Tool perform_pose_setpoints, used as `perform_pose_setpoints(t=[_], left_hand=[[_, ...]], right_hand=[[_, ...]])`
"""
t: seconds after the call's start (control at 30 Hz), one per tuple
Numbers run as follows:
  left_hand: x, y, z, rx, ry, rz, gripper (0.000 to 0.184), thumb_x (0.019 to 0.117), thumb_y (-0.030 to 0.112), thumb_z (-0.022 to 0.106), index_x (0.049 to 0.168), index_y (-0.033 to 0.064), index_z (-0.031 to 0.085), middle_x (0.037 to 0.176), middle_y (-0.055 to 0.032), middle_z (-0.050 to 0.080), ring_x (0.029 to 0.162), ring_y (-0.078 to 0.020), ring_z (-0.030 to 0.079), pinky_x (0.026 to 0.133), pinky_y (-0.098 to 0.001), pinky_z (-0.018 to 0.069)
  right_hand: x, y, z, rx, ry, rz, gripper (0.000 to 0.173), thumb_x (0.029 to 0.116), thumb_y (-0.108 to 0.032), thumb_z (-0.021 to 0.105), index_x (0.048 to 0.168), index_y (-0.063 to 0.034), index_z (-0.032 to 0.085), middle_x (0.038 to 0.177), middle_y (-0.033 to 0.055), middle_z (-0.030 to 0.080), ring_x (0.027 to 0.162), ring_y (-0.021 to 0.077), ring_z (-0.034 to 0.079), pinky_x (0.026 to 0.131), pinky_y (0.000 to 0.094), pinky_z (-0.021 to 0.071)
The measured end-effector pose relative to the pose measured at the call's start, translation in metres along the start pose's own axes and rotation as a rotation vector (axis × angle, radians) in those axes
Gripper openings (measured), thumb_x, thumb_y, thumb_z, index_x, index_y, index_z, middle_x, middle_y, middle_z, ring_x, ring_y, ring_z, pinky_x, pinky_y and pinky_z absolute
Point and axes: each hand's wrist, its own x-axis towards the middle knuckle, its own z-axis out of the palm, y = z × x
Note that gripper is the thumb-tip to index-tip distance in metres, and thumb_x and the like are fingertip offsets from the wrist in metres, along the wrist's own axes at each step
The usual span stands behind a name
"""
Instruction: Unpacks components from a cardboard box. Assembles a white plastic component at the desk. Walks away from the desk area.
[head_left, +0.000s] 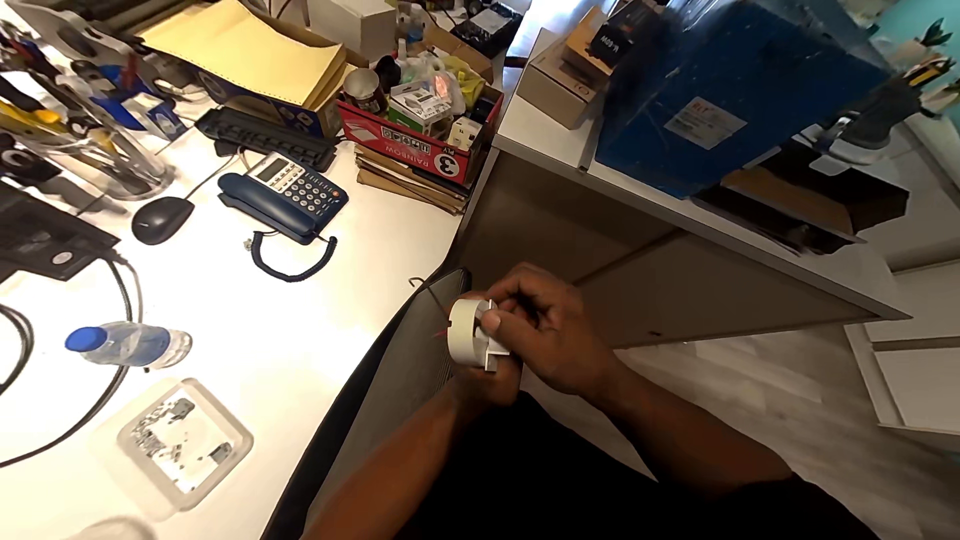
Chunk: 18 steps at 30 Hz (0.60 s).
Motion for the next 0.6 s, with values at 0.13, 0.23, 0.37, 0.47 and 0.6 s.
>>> perform_pose_setpoints(t=[0.13,0.23,0.37,0.47,0.6], left_hand=[[-0.0018,0.0025,0.0014,0.004,-0.005,0.000,0.041,0.0866,0.011,0.072,0.123,0.0123,0.055,0.108,0.0099,0.067,0.103,0.0008,0.065,0.092,-0.0230,0.0558],[-0.0079,0.0030,-0.0005,-0.008,0.009,-0.027,0.040,0.0837,0.006,0.073,0.121,0.0106,0.057,0.107,0.0105,0.069,0.104,0.0020,0.066,0.092,-0.0217,0.0562],[-0.0066,0.0028,-0.0015,-0.006,0.000,-0.037,0.044,0.0817,0.009,0.074,0.121,0.0112,0.055,0.106,0.0093,0.066,0.102,0.0011,0.064,0.091,-0.0222,0.0556],[-0.0084,-0.0007,-0.0043,0.023,-0.022,-0.042,0.045,0.0817,0.012,0.074,0.121,0.0059,0.054,0.106,0.0050,0.067,0.101,-0.0012,0.065,0.091,-0.0246,0.0565],[-0.0092,-0.0013,-0.0061,0.017,-0.048,-0.048,0.047,0.0812,0.013,0.074,0.123,0.0081,0.053,0.108,0.0053,0.066,0.102,-0.0017,0.065,0.092,-0.0249,0.0564]], right_hand=[[0.0018,-0.0028,-0.0009,0.044,-0.023,0.005,0.016,0.0925,-0.027,0.067,0.085,-0.0128,0.066,0.079,-0.0061,0.059,0.063,-0.0012,0.052,0.054,0.0146,0.0439],[0.0040,-0.0041,-0.0007,0.063,-0.031,0.025,0.015,0.0914,-0.024,0.066,0.082,-0.0133,0.065,0.075,-0.0066,0.057,0.061,-0.0015,0.050,0.052,0.0144,0.0418],[0.0065,-0.0041,-0.0015,0.074,-0.056,0.009,0.015,0.0911,-0.020,0.063,0.077,-0.0128,0.063,0.074,-0.0059,0.057,0.060,-0.0013,0.050,0.052,0.0139,0.0413],[0.0082,-0.0024,-0.0041,0.069,-0.081,-0.010,0.016,0.0916,-0.018,0.062,0.076,-0.0123,0.062,0.072,-0.0056,0.055,0.059,-0.0011,0.049,0.051,0.0139,0.0401],[0.0081,-0.0002,-0.0059,0.082,-0.103,-0.062,0.016,0.0922,-0.014,0.060,0.077,-0.0105,0.062,0.075,-0.0045,0.056,0.061,-0.0013,0.049,0.052,0.0131,0.0406]])
